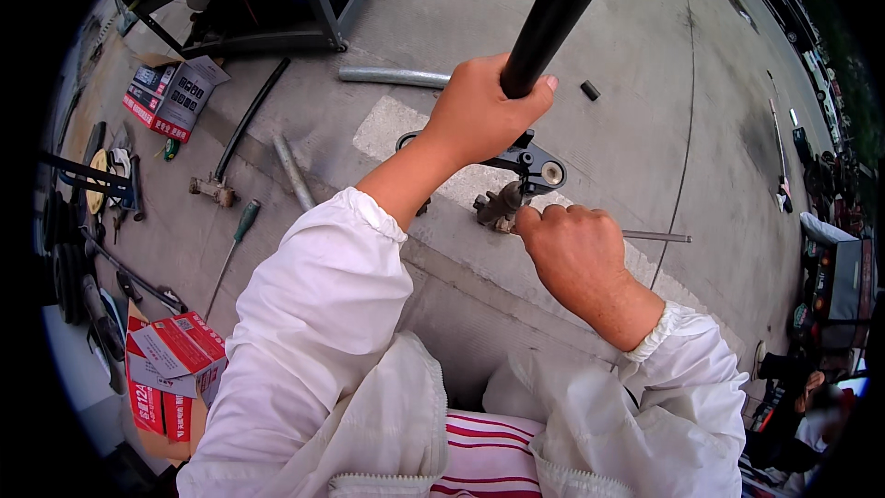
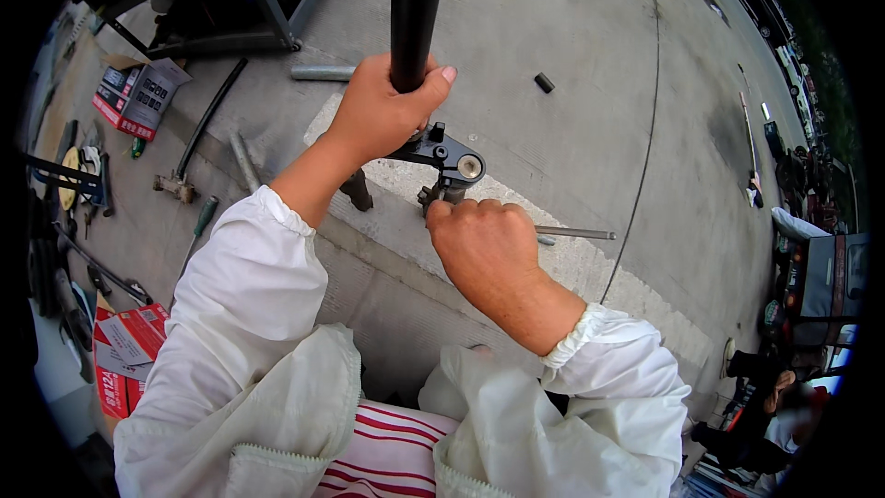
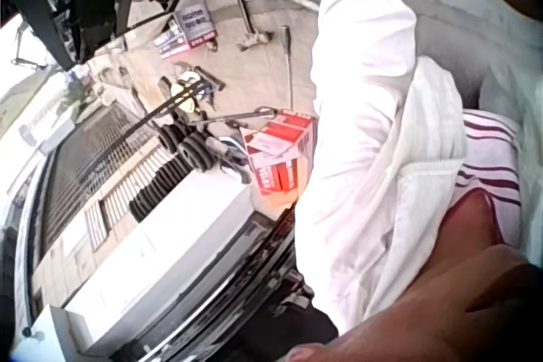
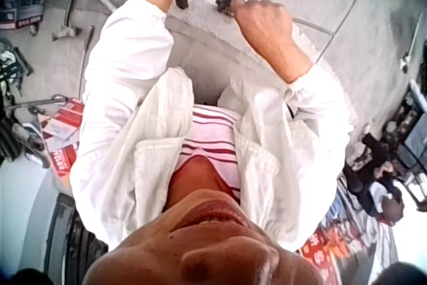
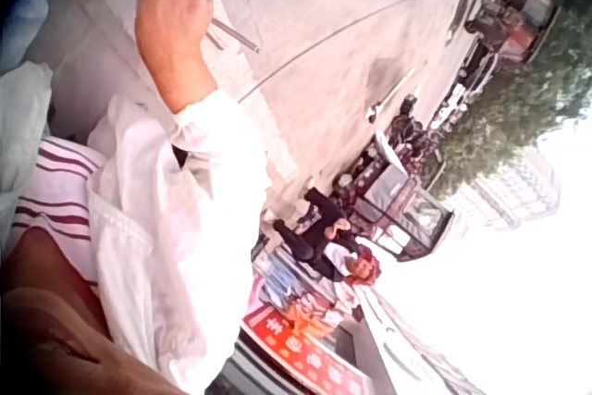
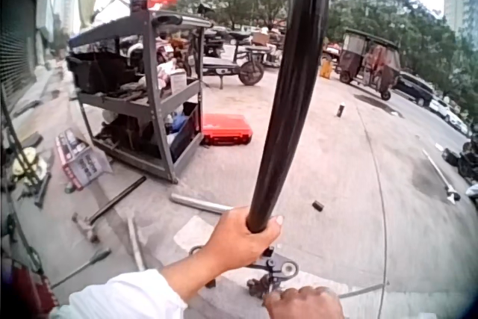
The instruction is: The person sits on the ground and uses an Allen key to tighten bolts on a metal pole assembly. They repeatedly adjust the tool and reposition the pole to secure the joints.
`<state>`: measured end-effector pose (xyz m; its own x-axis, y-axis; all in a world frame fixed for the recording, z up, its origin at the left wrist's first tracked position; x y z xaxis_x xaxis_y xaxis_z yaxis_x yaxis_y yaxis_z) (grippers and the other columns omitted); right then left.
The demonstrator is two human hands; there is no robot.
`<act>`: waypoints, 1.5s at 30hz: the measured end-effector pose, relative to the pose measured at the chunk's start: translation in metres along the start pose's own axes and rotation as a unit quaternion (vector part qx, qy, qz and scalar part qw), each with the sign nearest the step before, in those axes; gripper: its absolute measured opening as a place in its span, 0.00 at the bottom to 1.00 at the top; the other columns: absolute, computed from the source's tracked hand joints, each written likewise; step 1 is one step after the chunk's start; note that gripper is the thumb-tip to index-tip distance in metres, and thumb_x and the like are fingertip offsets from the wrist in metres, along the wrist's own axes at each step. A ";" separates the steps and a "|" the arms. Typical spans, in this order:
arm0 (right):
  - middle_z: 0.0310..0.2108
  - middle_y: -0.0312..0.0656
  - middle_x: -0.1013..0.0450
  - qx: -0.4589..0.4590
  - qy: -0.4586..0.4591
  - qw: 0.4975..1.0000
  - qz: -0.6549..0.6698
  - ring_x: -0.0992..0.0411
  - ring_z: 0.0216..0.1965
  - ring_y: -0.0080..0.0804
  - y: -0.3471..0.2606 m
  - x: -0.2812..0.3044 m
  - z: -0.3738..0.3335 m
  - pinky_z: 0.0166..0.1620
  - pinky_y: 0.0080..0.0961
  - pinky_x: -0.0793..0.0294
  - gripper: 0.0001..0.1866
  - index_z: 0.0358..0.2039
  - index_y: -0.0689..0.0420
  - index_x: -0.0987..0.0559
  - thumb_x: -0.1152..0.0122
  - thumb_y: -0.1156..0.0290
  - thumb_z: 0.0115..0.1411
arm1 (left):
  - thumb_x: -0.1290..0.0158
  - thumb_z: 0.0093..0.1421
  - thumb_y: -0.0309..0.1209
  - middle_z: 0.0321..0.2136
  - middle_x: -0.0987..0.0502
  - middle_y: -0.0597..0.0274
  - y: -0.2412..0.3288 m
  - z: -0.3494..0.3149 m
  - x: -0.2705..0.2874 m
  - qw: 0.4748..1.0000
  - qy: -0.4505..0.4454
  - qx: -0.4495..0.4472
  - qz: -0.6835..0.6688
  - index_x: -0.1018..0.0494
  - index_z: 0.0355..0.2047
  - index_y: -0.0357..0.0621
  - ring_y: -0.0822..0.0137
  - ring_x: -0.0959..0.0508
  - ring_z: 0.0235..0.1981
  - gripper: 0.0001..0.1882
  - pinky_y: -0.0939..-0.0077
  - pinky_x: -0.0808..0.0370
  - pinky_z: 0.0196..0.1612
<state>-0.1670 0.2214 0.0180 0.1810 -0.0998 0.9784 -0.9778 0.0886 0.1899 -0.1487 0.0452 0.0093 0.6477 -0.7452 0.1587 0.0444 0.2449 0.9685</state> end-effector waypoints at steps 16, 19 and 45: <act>0.21 0.36 0.29 -0.066 0.144 0.973 0.166 0.26 0.24 0.38 0.005 -0.037 -0.015 0.23 0.38 0.29 0.12 0.28 0.51 0.26 0.31 0.62 0.57 | 0.40 0.62 0.38 0.14 0.33 0.67 0.003 -0.005 0.002 0.999 0.010 0.011 -0.036 0.32 0.20 0.38 0.74 0.36 0.19 0.20 0.71 0.36 0.25; 0.22 0.38 0.25 -0.067 0.116 0.970 0.203 0.22 0.26 0.40 0.011 -0.039 -0.017 0.25 0.38 0.26 0.12 0.30 0.52 0.24 0.38 0.58 0.63 | 0.41 0.64 0.31 0.15 0.32 0.72 0.000 -0.006 0.001 0.999 0.001 0.007 -0.052 0.31 0.22 0.39 0.79 0.35 0.19 0.16 0.76 0.36 0.24; 0.31 0.52 0.19 -0.058 -0.227 0.923 0.304 0.21 0.36 0.55 0.086 -0.079 -0.027 0.41 0.48 0.22 0.33 0.28 0.60 0.15 0.46 0.38 0.64 | 0.47 0.70 0.35 0.20 0.34 0.68 -0.035 0.006 0.016 0.990 -0.117 -0.050 -0.066 0.37 0.32 0.45 0.74 0.31 0.26 0.13 0.73 0.29 0.45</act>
<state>-0.2622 0.2639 -0.0409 -0.4867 -0.3989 0.7772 -0.8611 0.3686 -0.3500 -0.1447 0.0212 -0.0209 0.4372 -0.8955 0.0833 0.1991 0.1867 0.9620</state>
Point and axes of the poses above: each hand's wrist, its own z-axis towards the middle knuckle, its own x-axis out of the back of the hand, y = z × x, the point moved 5 cm from there along z, towards the middle knuckle
